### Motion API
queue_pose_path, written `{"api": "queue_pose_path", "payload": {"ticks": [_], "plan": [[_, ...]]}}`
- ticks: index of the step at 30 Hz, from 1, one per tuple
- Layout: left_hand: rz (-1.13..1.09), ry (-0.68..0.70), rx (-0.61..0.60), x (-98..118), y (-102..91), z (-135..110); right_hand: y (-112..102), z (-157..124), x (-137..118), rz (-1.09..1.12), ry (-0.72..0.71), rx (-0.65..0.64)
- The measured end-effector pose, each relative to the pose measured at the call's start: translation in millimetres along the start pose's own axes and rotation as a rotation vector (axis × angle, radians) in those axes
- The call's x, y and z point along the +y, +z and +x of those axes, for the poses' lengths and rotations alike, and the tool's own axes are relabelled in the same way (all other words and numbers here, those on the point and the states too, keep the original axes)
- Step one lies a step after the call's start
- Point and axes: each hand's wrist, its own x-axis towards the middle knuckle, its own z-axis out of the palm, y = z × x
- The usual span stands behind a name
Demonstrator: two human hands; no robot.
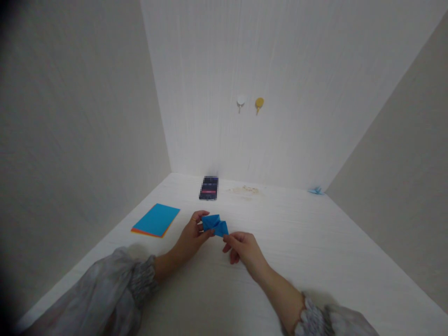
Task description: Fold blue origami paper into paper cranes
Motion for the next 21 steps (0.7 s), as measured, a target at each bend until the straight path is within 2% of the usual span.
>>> {"api": "queue_pose_path", "payload": {"ticks": [5,16,21], "plan": [[-0.003,-0.035,-0.075,3,3.0,-3,3,1,-1,-0.077,-0.012,0.003],[-0.079,-0.088,-0.066,-7,1.6,0,4,-2,-2,-0.199,-0.030,-0.010],[-0.128,-0.116,-0.081,-4,2.4,1,3,-1,0,-0.225,-0.014,-0.039]]}}
